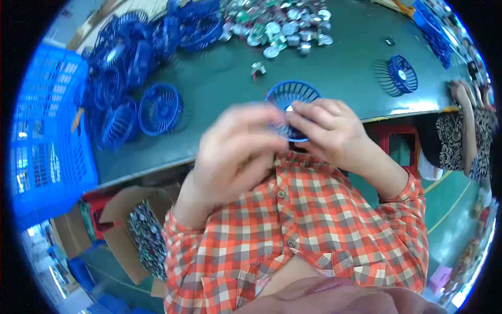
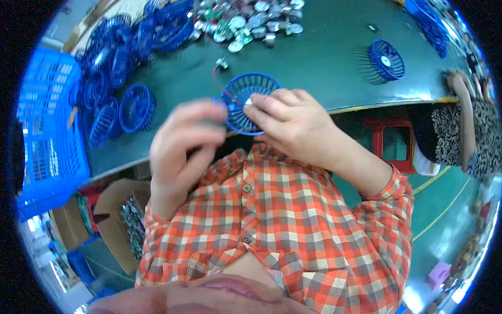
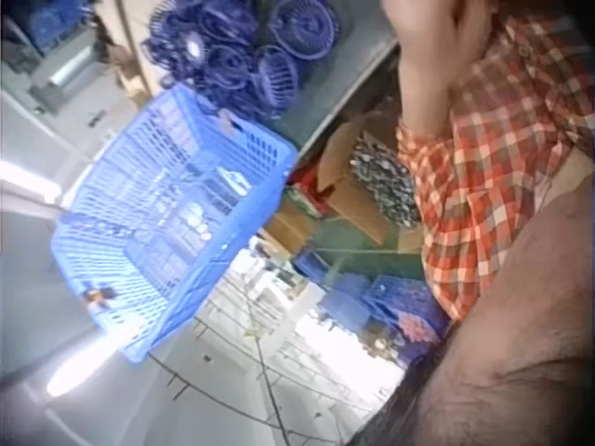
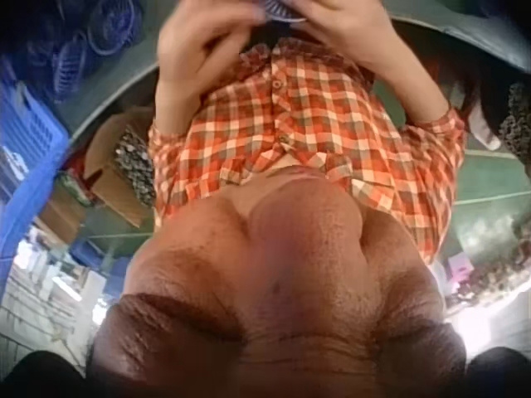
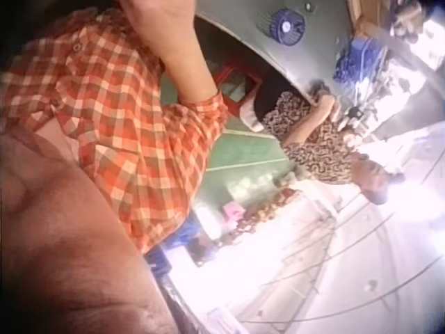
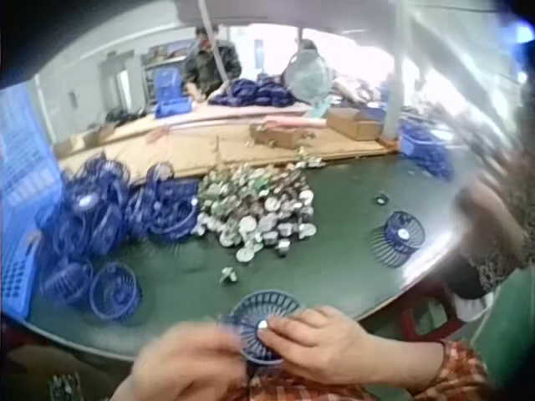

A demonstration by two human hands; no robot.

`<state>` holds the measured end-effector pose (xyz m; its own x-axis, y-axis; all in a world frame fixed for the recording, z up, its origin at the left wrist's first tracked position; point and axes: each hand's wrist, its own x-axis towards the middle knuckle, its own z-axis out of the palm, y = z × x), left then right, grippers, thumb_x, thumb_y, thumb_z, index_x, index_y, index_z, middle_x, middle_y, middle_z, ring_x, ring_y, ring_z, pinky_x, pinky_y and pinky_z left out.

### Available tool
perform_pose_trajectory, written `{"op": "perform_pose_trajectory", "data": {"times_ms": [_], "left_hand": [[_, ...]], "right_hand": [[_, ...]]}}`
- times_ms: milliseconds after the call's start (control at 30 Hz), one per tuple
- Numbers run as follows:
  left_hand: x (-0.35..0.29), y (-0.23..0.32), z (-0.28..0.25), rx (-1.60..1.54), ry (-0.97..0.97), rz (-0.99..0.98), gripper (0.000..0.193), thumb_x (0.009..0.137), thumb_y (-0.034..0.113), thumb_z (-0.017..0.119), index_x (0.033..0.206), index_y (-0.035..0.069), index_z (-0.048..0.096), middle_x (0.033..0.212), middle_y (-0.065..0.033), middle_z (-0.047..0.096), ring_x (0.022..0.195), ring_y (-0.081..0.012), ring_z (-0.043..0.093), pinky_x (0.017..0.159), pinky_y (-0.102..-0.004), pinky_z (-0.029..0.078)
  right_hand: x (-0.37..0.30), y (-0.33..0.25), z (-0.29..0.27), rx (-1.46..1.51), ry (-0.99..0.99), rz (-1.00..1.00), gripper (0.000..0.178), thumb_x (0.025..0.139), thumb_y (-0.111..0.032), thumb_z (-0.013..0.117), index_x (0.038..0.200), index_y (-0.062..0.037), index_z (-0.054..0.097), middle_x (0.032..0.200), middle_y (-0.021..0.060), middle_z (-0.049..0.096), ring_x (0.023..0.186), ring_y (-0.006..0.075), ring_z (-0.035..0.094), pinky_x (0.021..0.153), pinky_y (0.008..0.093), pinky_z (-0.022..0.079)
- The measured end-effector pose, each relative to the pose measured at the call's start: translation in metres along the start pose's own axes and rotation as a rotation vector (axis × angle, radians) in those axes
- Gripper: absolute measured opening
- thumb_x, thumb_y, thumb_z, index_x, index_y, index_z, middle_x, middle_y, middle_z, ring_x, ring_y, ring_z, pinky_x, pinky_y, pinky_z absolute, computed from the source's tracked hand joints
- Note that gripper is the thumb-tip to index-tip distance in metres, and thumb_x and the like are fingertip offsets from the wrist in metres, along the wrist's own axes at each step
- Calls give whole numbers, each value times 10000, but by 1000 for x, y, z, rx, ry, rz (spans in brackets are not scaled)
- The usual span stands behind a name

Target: The person assembles mini fans by picking up fan grilles and motor components and fitting the motors into the grilles by hand.

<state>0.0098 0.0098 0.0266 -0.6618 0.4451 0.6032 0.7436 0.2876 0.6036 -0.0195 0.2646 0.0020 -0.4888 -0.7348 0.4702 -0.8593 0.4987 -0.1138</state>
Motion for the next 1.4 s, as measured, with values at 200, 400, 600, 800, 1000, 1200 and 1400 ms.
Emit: {"op": "perform_pose_trajectory", "data": {"times_ms": [200, 400, 600, 800, 1000, 1200, 1400], "left_hand": [[-10, 54, 1, -1112, -311, 424, 402, 977, 334, 690, 1088, -52, 697, 1328, -278, 598, 1096, -429, 671, 862, -444, 589], [-30, 72, -9, -1226, -143, 159, 330, 931, 43, 711, 1241, 8, 602, 1217, -286, 615, 1042, -539, 667, 823, -592, 622], [-27, 63, -13, -1319, -218, 95, 253, 931, 94, 737, 1125, -35, 637, 1149, -267, 655, 989, -513, 692, 795, -584, 631], [-19, 43, 3, -1531, -365, 199, 482, 960, 298, 730, 1265, -52, 599, 1293, -310, 607, 1117, -536, 638, 921, -677, 522], [-1, 69, 18, -1682, -761, -89, 1006, 928, 627, 636, 1517, -125, 320, 1516, -337, 418, 1387, -392, 486, 1121, -535, 402], [7, 64, 37, -1761, -612, 214, 1038, 877, 595, 719, 1526, -105, 311, 1522, -300, 410, 1394, -395, 467, 1110, -508, 401], [-17, 48, -1, -1223, -390, 176, 608, 965, 406, 676, 1286, -93, 542, 1255, -240, 624, 1107, -354, 660, 915, -433, 559]], "right_hand": [[-12, 2, 2, 44, 67, 38, 633, 676, -166, 858, 1268, -81, 651, 1252, 95, 646, 1047, 282, 655, 895, 424, 524], [-36, 41, -12, -230, 227, 383, 467, 747, -120, 834, 1190, -69, 698, 1187, 127, 680, 1063, 330, 663, 918, 429, 542], [-63, 108, -46, -619, 139, 748, 350, 884, -166, 735, 1208, -42, 693, 1185, 155, 675, 1079, 352, 653, 928, 433, 524], [-18, 98, -47, -346, 216, 455, 346, 901, -147, 712, 1236, -68, 673, 1195, 137, 670, 1077, 343, 658, 915, 410, 535], [56, 102, -17, -117, 101, 369, 274, 938, -175, 685, 1182, -50, 687, 1133, 136, 674, 943, 327, 684, 836, 387, 545], [113, 123, 9, -78, 79, 382, 309, 960, -310, 647, 1096, -38, 703, 1031, 145, 697, 912, 330, 682, 823, 423, 535], [134, 134, 20, -184, 10, 544, 341, 942, -387, 637, 1019, -63, 711, 894, 166, 720, 898, 375, 689, 812, 475, 538]]}}
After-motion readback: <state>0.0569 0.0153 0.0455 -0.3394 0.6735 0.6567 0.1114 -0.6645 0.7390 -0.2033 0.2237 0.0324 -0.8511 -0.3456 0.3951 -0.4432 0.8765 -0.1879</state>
